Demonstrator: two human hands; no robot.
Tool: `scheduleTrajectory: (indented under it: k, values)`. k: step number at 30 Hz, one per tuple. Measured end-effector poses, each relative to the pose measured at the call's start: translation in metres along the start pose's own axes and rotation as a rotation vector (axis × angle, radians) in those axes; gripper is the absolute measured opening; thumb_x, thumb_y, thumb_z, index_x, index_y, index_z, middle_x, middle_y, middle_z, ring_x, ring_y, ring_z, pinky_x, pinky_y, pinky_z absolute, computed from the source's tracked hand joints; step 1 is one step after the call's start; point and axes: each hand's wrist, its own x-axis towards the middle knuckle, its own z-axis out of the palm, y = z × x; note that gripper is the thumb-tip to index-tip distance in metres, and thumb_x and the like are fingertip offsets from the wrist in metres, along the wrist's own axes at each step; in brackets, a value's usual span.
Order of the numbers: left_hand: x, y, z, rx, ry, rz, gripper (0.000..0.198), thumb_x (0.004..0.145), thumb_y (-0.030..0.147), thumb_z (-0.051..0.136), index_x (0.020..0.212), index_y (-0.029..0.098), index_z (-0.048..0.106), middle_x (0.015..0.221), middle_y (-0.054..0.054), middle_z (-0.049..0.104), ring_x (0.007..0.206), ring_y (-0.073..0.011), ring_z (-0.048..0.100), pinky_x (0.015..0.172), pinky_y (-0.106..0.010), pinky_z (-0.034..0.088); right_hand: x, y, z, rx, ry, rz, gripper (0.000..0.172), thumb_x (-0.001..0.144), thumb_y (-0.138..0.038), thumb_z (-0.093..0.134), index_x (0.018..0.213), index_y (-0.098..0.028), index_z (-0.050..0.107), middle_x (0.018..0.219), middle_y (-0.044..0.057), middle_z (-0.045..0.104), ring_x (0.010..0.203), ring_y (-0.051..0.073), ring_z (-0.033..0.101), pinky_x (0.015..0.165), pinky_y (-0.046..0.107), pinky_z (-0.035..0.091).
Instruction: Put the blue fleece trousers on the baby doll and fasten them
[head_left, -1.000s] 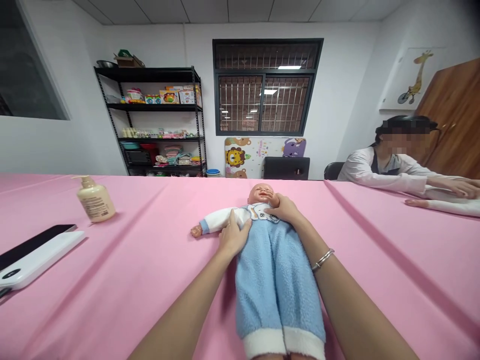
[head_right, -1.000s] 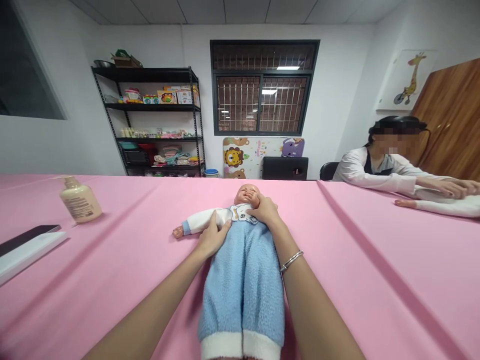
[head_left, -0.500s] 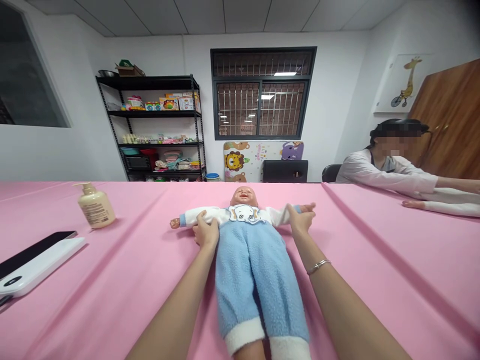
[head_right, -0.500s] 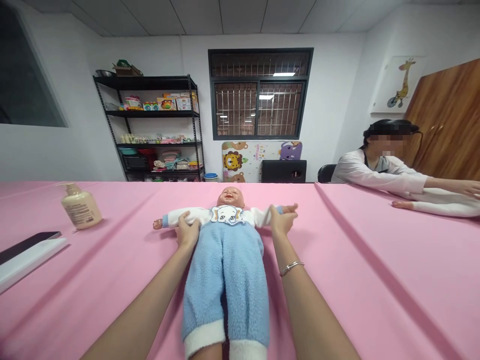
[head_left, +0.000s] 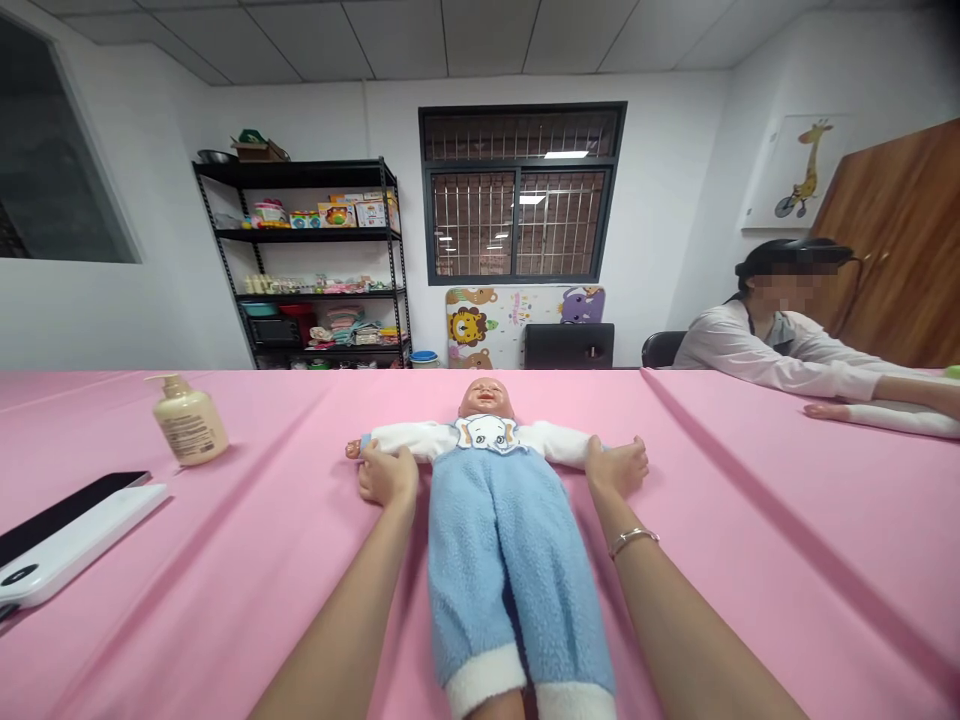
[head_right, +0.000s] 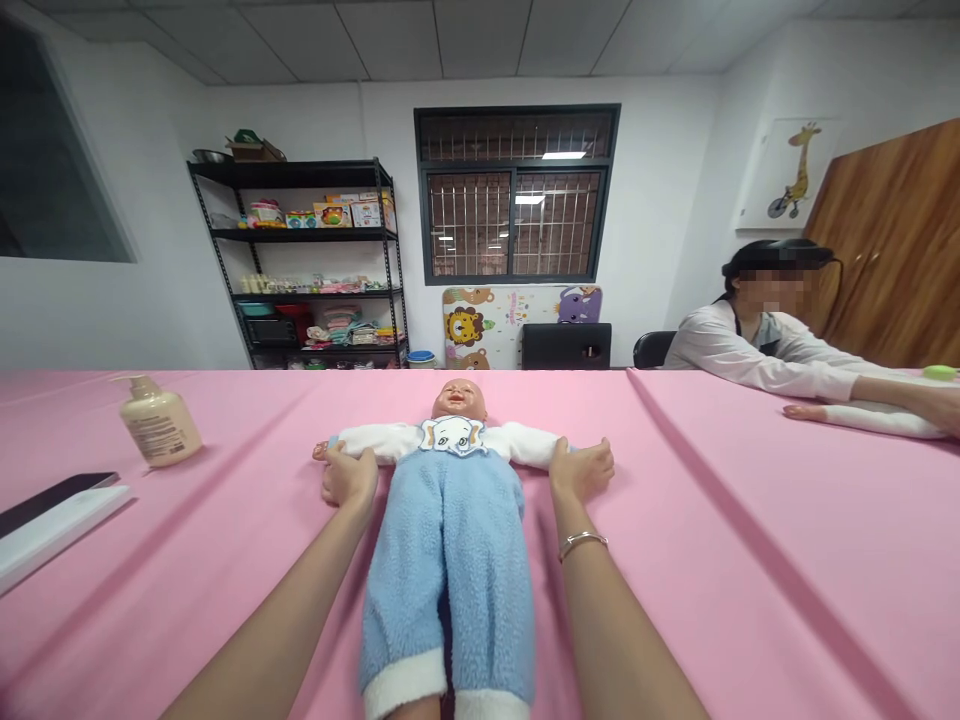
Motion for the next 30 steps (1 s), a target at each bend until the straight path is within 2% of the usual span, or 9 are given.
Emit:
scheduleTrajectory:
  k: [3, 9, 11, 14, 17, 20, 23, 26, 30]
  values:
    - [0.003, -0.002, -0.002, 0.0, 0.032, -0.012, 0.048, 0.071, 0.021, 0.051, 0.118, 0.016, 0.039, 0.111, -0.015, 0.056, 0.113, -0.0312, 0.046, 0.094, -0.046, 0.031, 0.001, 0.003, 0.001, -0.029, -0.027, -0.051, 0.057, 0.077, -0.037, 0.049, 0.124, -0.005, 0.04, 0.122, 0.023, 0.042, 0.114, 0.035, 0.037, 0.094, 0.047, 0.031]
    - [0.009, -0.009, -0.005, -0.01, 0.133, 0.029, 0.05, 0.072, 0.022, 0.051, 0.119, 0.014, 0.038, 0.125, -0.02, 0.043, 0.121, -0.0321, 0.034, 0.1, -0.046, 0.024, -0.002, 0.008, -0.008, -0.067, -0.074, -0.224, 0.057, 0.082, -0.043, 0.045, 0.121, -0.002, 0.043, 0.122, 0.025, 0.04, 0.119, 0.035, 0.03, 0.099, 0.047, 0.024]
    - [0.006, -0.011, -0.003, 0.007, 0.204, 0.121, 0.05, 0.073, 0.02, 0.051, 0.12, 0.013, 0.038, 0.128, -0.019, 0.039, 0.122, -0.0316, 0.033, 0.1, -0.045, 0.024, -0.009, 0.008, -0.012, -0.087, -0.057, -0.394, 0.055, 0.084, -0.043, 0.042, 0.12, -0.002, 0.044, 0.126, 0.025, 0.036, 0.123, 0.036, 0.025, 0.1, 0.048, 0.021]
    - [-0.002, -0.011, 0.0, 0.092, 0.237, 0.39, 0.046, 0.073, 0.015, 0.05, 0.118, 0.012, 0.041, 0.125, -0.017, 0.041, 0.117, -0.0313, 0.037, 0.097, -0.044, 0.027, -0.024, 0.006, -0.017, -0.11, -0.102, -0.758, 0.051, 0.085, -0.042, 0.039, 0.119, -0.004, 0.045, 0.133, 0.022, 0.031, 0.128, 0.033, 0.017, 0.103, 0.047, 0.016]
    - [-0.009, -0.009, 0.001, 0.173, 0.091, 0.721, 0.039, 0.075, 0.012, 0.048, 0.113, 0.012, 0.044, 0.118, -0.015, 0.047, 0.112, -0.0296, 0.041, 0.094, -0.042, 0.031, -0.039, 0.003, -0.02, -0.061, -0.23, -0.952, 0.047, 0.086, -0.043, 0.039, 0.116, -0.007, 0.047, 0.129, 0.018, 0.039, 0.127, 0.03, 0.022, 0.104, 0.044, 0.018]
    - [-0.01, -0.01, 0.002, 0.139, -0.086, 0.891, 0.031, 0.077, 0.012, 0.046, 0.108, 0.014, 0.046, 0.11, -0.012, 0.052, 0.103, -0.027, 0.047, 0.09, -0.039, 0.035, -0.049, -0.004, -0.026, 0.053, -0.349, -0.901, 0.041, 0.088, -0.045, 0.035, 0.105, -0.012, 0.051, 0.11, 0.014, 0.054, 0.113, 0.027, 0.039, 0.097, 0.041, 0.028]
    - [-0.003, -0.013, 0.005, -0.039, -0.221, 0.809, 0.031, 0.076, 0.009, 0.044, 0.107, 0.015, 0.045, 0.1, -0.009, 0.057, 0.096, -0.0227, 0.052, 0.086, -0.034, 0.039, -0.053, -0.011, -0.035, 0.164, -0.524, -0.816, 0.04, 0.09, -0.047, 0.03, 0.09, -0.016, 0.054, 0.092, 0.009, 0.059, 0.091, 0.023, 0.05, 0.083, 0.036, 0.037]
    - [0.006, -0.017, 0.006, -0.136, -0.419, 0.691, 0.022, 0.074, 0.007, 0.042, 0.091, 0.017, 0.05, 0.087, -0.004, 0.059, 0.085, -0.0187, 0.056, 0.078, -0.029, 0.042, -0.053, -0.016, -0.042, 0.25, -0.685, -0.727, 0.041, 0.09, -0.049, 0.029, 0.082, -0.017, 0.054, 0.084, 0.007, 0.06, 0.082, 0.021, 0.053, 0.073, 0.032, 0.038]
    - [0.01, -0.019, 0.003, -0.05, -0.642, 0.668, 0.021, 0.068, 0.005, 0.039, 0.079, 0.019, 0.05, 0.074, 0.0, 0.059, 0.07, -0.0165, 0.055, 0.062, -0.025, 0.039, -0.047, -0.016, -0.043, 0.286, -0.729, -0.606, 0.036, 0.087, -0.047, 0.035, 0.084, -0.017, 0.055, 0.086, 0.006, 0.062, 0.081, 0.021, 0.055, 0.071, 0.03, 0.038]
